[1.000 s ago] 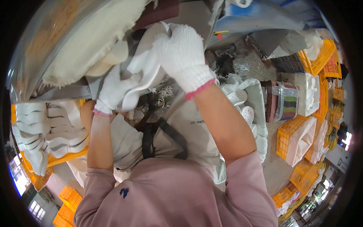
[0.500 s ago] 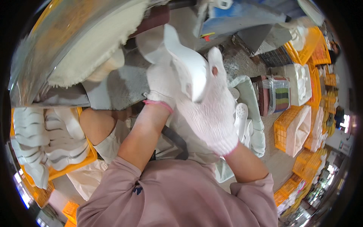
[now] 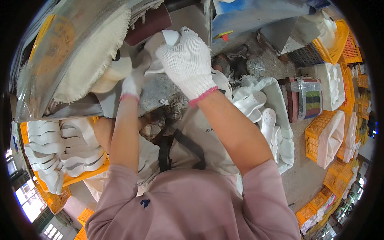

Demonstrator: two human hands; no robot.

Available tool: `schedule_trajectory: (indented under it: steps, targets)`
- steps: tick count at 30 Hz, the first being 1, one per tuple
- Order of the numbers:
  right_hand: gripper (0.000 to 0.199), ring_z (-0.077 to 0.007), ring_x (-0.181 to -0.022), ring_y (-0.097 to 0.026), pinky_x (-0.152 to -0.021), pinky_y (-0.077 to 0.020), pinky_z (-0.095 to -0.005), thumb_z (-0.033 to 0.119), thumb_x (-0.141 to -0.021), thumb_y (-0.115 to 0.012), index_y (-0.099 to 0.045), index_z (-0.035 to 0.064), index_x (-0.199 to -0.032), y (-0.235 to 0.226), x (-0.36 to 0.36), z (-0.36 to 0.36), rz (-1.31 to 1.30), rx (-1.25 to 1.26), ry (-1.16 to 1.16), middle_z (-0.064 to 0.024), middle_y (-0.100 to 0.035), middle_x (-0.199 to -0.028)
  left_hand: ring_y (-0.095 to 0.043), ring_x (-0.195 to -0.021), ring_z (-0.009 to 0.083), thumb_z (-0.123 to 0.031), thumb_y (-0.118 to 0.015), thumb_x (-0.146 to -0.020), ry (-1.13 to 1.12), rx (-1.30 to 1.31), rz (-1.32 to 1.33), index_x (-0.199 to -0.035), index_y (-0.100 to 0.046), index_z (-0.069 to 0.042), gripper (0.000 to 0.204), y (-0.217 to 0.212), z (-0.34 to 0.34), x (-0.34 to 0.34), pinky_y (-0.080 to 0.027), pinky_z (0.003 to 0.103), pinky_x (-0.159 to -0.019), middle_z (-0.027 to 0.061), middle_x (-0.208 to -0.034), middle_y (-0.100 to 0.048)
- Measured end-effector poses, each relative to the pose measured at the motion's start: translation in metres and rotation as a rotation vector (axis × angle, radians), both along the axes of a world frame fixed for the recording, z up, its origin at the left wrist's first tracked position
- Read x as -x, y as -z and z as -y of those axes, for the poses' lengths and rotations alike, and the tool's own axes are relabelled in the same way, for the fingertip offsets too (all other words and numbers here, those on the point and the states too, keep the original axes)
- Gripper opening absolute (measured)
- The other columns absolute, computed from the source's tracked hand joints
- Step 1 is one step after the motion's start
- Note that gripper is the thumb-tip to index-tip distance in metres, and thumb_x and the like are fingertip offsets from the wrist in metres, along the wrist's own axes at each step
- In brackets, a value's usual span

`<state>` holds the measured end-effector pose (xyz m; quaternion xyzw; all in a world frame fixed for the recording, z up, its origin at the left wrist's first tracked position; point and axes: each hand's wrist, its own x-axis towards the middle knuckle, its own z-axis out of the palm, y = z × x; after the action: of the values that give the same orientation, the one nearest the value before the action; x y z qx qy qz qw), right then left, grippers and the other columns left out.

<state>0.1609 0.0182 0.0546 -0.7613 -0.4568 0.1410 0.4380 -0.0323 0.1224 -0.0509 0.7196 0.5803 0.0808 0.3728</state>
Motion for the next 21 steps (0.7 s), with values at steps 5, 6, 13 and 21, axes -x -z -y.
schedule_trajectory:
  steps: [5,6,13,21]
  targets:
    - [0.05,-0.0495,-0.102,-0.072,-0.092,-0.0591,-0.0485,0.033,-0.081,-0.075,-0.07,-0.0059,-0.112,0.016,-0.008,-0.028,-0.082,0.109,-0.059,-0.0326,-0.074,-0.101,-0.076,-0.102,0.0236,-0.04,-0.068,-0.106,0.01,0.107,0.516,-0.139,-0.062,0.008,0.058,-0.015,0.064,0.043,-0.06,0.039,-0.086,0.017,-0.112,-0.079]
    - [0.051,-0.0492,-0.104,-0.073,-0.093,-0.0591,-0.0476,0.034,-0.081,-0.075,-0.07,-0.0055,-0.113,0.009,-0.004,-0.03,-0.101,0.047,-0.104,-0.0324,-0.074,-0.103,-0.072,-0.096,0.0154,-0.026,-0.069,-0.107,-0.036,0.424,0.69,-0.135,-0.066,0.004,0.041,-0.022,0.076,0.037,-0.06,0.034,-0.078,0.0123,-0.112,-0.076]
    - [0.091,-0.0449,-0.15,-0.047,-0.129,-0.0353,-0.0482,0.041,-0.068,-0.088,-0.061,0.0051,-0.148,-0.056,0.033,0.068,0.529,0.018,-0.5,-0.0212,-0.054,-0.157,-0.07,-0.102,0.0159,-0.027,-0.077,-0.102,-0.293,0.349,1.21,-0.129,-0.072,-0.002,0.038,-0.01,0.061,-0.063,-0.056,0.033,-0.092,0.0017,-0.113,-0.076]
    - [0.044,-0.0276,-0.102,-0.072,-0.09,-0.0529,-0.0487,0.024,-0.091,-0.068,-0.067,0.0133,-0.134,-0.032,0.038,0.14,0.834,0.398,-0.696,-0.0042,-0.075,-0.118,-0.069,-0.109,0.0289,-0.053,-0.066,-0.105,-0.355,1.044,1.777,-0.136,-0.065,-0.006,0.056,-0.027,0.107,-0.003,-0.058,0.05,-0.098,0.011,-0.123,-0.07]
